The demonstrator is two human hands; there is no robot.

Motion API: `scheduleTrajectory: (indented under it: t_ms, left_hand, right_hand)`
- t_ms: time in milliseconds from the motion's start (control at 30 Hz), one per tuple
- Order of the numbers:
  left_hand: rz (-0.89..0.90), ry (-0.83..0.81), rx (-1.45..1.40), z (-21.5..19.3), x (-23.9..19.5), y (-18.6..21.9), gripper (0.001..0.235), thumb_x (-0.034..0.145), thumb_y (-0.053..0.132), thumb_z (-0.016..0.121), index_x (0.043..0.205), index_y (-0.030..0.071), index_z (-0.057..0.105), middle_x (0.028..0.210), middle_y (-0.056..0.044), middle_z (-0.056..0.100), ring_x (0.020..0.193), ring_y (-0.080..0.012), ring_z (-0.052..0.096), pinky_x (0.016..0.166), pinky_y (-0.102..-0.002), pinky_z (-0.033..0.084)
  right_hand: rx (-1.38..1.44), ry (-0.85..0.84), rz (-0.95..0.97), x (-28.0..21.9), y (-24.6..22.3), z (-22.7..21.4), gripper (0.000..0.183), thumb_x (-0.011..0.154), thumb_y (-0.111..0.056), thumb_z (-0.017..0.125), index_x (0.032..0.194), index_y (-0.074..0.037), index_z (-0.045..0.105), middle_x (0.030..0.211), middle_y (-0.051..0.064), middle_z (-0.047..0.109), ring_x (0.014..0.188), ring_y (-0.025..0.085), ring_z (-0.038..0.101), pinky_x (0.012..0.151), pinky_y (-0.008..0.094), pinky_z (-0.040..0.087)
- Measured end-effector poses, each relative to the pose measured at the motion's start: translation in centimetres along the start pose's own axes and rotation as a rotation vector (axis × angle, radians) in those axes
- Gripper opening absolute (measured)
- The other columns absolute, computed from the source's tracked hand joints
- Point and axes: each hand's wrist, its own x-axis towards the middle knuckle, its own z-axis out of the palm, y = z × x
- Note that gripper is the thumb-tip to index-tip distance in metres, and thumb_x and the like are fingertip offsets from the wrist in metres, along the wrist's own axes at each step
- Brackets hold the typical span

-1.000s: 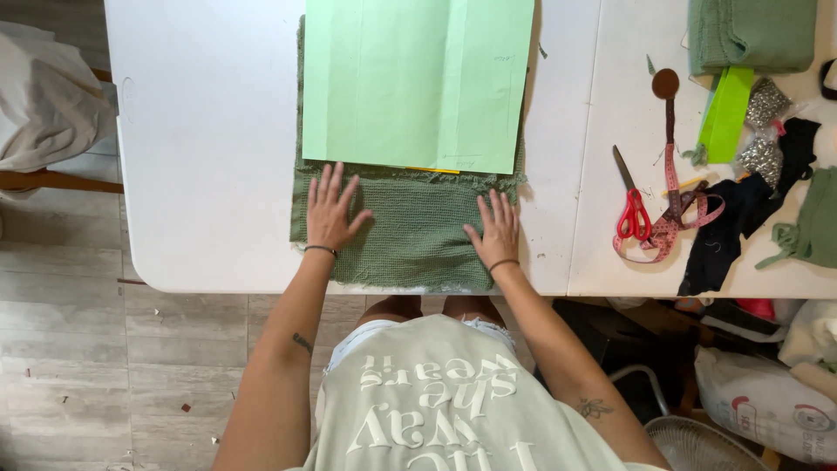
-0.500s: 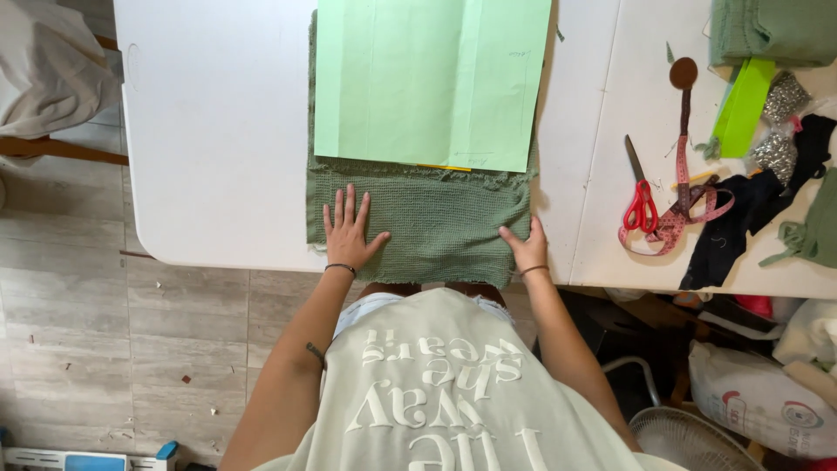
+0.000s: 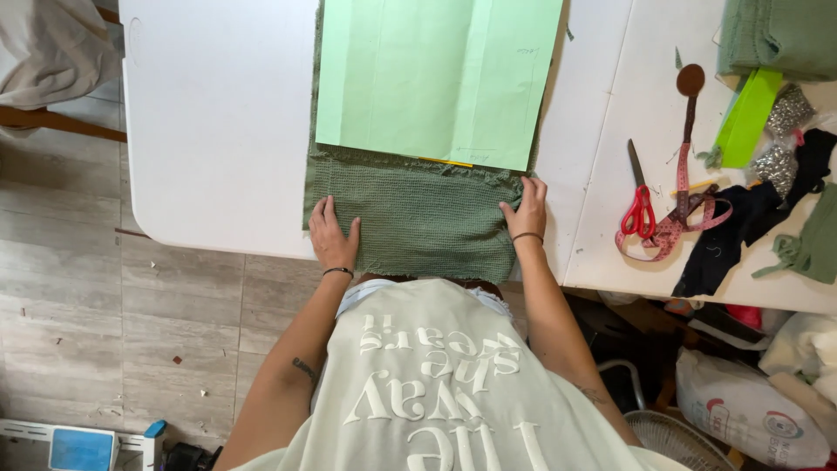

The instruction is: A person uses a paper template to cut green fabric with scissors on a workshop table, then aligns and folds the fabric.

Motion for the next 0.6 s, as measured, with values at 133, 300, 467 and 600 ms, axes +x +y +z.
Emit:
scheduleTrajectory:
  t_ms: [133, 300, 467, 600]
  left_hand:
    - [-0.562, -0.156, -0.179, 1.0, -0.4, -2.1, 0.068, 0.075, 0.06, 0.083, 0.127, 0.032, 0.05, 0.1, 0.012, 0.058, 0.099, -0.0178, 0.067, 0.087, -0.046, 0.053]
    - [-0.492, -0.341, -0.119, 0.0, 0.0, -4.0, 0.05, 0.078, 0.07, 0.076, 0.098, 0.027, 0.061, 0.08, 0.005, 0.06, 0.087, -0.0248, 0.069, 0.08, -0.048, 0.051]
    - [-0.368, -0.301, -0.397, -4.3, 1.3, -1.9, 0.034, 0.098, 0.053, 0.069, 0.101, 0.02, 0.063, 0.091, -0.007, 0.074, 0.098, -0.0351, 0.072, 0.086, -0.049, 0.054]
    - [-0.203, -0.211, 0.019, -6.4, 1.6, -1.6, 0.035, 0.105, 0.058, 0.056, 0.09, 0.026, 0.063, 0.07, -0.004, 0.068, 0.076, -0.0326, 0.073, 0.071, -0.048, 0.057]
  right_hand:
    - [0.069, 0.07, 0.361, -3.4, 1.5, 1.2, 0.066, 0.082, -0.043, 0.087, 0.126, -0.016, 0.047, 0.121, 0.008, 0.053, 0.092, 0.033, 0.071, 0.083, 0.053, 0.058]
    - [0.055, -0.113, 0.361, -8.4, 5.4, 1.4, 0.037, 0.087, -0.045, 0.082, 0.109, -0.019, 0.068, 0.096, 0.006, 0.075, 0.089, 0.031, 0.074, 0.078, 0.047, 0.057]
    - [0.042, -0.036, 0.41, -8.6, 9.2, 2.4, 0.029, 0.092, -0.05, 0.078, 0.106, -0.024, 0.073, 0.089, 0.001, 0.077, 0.089, 0.027, 0.074, 0.078, 0.042, 0.057]
    - [0.101, -0.09, 0.469, -8.9, 9.2, 1.9, 0.036, 0.088, -0.049, 0.081, 0.105, -0.02, 0.07, 0.089, 0.001, 0.077, 0.089, 0.029, 0.074, 0.083, 0.046, 0.056]
